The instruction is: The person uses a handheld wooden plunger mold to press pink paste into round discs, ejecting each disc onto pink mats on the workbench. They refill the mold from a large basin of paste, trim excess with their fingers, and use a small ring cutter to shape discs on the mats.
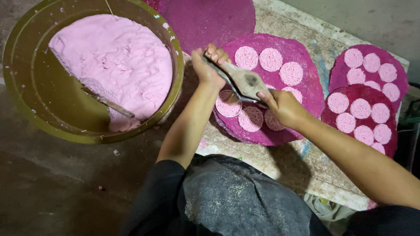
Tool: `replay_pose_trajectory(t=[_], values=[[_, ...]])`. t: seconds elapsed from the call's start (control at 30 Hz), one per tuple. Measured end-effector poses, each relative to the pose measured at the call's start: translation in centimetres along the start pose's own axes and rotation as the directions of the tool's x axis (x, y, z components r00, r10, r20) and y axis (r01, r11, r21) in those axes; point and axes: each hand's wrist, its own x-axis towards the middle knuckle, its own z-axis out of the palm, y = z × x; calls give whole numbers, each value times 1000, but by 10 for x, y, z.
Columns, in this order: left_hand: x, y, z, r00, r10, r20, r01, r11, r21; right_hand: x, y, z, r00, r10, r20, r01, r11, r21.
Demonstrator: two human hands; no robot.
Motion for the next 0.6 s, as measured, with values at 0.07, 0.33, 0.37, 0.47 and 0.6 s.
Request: replay_pose_trajectory(t=[0.07, 0.33, 0.37, 0.47, 0.6], values=[[1, 3, 7, 995, 13, 95, -13, 1000, 2, 6, 2, 7, 979, -170, -110, 181, 979, 93], [-63, 31, -11, 986, -31, -162, 153, 543, 826, -15, 37, 54, 823, -359, -440, 553, 681, 480], [-75, 27, -18, 990, 3, -140, 132, 303, 944, -22, 43, 56, 829, -322, -457, 552, 603, 576], [-112, 15, -41, 958, 21, 287, -260, -368, 893, -42, 58, 62, 812, -174, -557, 549, 552, 627], [-126, 6, -56, 929, -113, 352, -337, -651, 680, -56, 72, 75, 750, -40, -661, 612, 421, 669]])
